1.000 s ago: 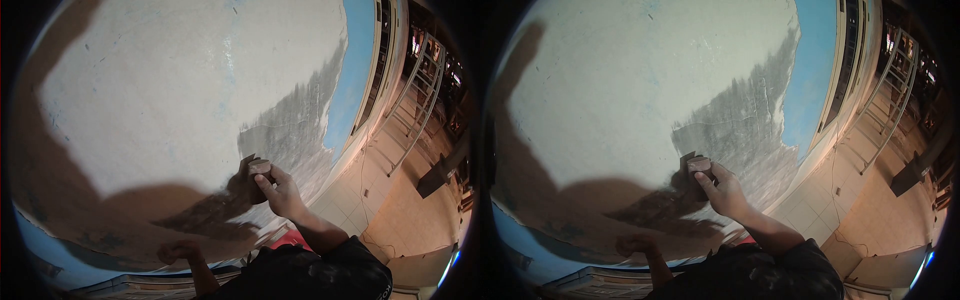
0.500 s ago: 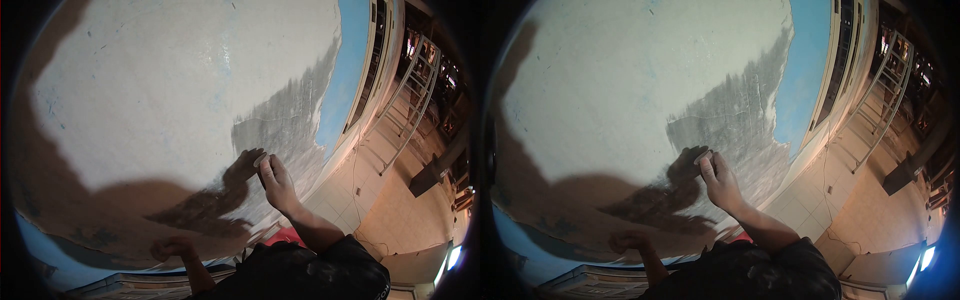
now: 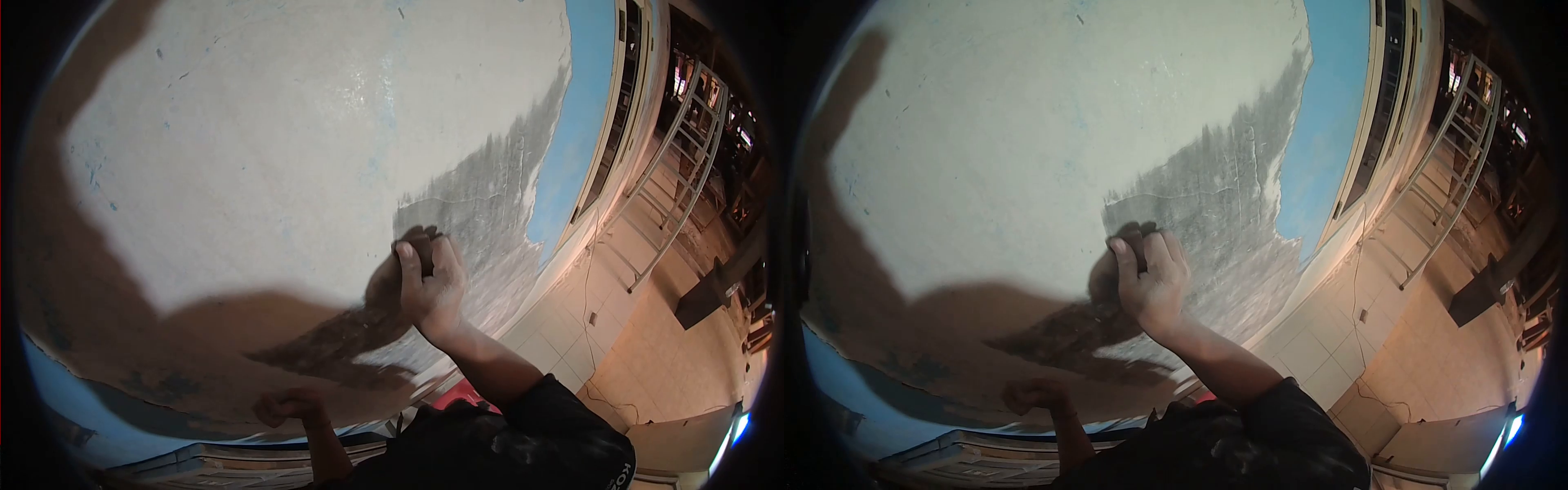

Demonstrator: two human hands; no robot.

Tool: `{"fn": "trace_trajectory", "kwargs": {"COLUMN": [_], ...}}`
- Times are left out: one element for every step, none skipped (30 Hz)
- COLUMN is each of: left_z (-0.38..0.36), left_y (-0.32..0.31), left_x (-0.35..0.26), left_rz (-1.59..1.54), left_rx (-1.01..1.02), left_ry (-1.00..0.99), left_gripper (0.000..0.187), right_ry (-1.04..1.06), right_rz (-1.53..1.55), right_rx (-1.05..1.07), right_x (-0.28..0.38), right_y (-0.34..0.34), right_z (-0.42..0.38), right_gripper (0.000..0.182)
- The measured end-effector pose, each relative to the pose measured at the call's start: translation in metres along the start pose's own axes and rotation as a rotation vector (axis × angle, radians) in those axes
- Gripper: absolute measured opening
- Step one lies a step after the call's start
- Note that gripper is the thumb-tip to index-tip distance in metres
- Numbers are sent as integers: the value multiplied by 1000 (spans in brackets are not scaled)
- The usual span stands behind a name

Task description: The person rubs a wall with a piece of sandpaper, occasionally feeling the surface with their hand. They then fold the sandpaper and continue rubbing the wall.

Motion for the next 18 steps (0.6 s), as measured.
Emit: {"fn": "trace_trajectory", "kwargs": {"left_z": [0, 1, 3, 4, 5, 6, 7, 4, 1, -2, -4, 2, 4, 3, 1, -1, -4, -6], "left_y": [1, 1, 0, -1, -2, 0, 2, 0, -4, -4, -2, 2, 2, 1, 1, 1, 0, -3], "left_x": [-2, -2, -3, -5, -6, -6, -5, 0, 3, 5, 8, 2, -4, -4, -2, 2, 7, 8], "left_rz": [1, 16, 31, 45, 32, 21, 9, -12, -33, -52, -21, 9, 40, 45, 53, 60, 59, 57], "left_rx": [8, -15, -39, -65, -59, -49, -39, -46, -55, -60, -45, -37, -30, -34, -34, -34, -30, -29], "left_ry": [10, -4, -19, -25, -32, -40, -51, -48, -39, -32, -47, -55, -59, -47, -36, -30, -29, -22], "left_gripper": [47, 45, 43, 41, 41, 41, 41, 43, 45, 47, 45, 44, 42, 43, 43, 44, 45, 46], "right_ry": [7, 16, 24, 40, 64, 83, 101, 91, 86, 77, 115, 111, 110, 100, 135, 151, 164, 183], "right_rz": [-12, -2, 8, 18, 6, -8, -20, -7, 5, 17, 7, 5, 3, -3, -86, -126, -168, -209], "right_rx": [-4, -24, -47, -67, -76, -81, -87, -98, -108, -115, -128, -110, -90, -70, -49, -68, -91, -115], "right_x": [5, 2, -3, -6, -8, -9, -7, -4, 3, 7, 4, -1, -6, -11, -10, -7, -2, 1], "right_y": [0, -2, -4, -6, -8, -9, -9, -10, -10, -11, -12, -13, -12, -10, -9, -9, -9, -9], "right_z": [7, 1, -10, -15, -16, -18, -19, -11, 6, 15, 12, 4, -11, -24, -25, -20, -10, -2], "right_gripper": [20, 21, 23, 24, 23, 22, 22, 21, 20, 19, 19, 16, 14, 13, 13, 13, 13, 15]}}
Point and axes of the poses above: each hand's wrist, its own z-axis towards the middle knuckle, its own y-axis out of the back of the hand, x = y × z, the point moved 2 cm from there along z, towards the middle knuckle, and after that the axes turned 3 degrees about y, right-handed, at the moved point
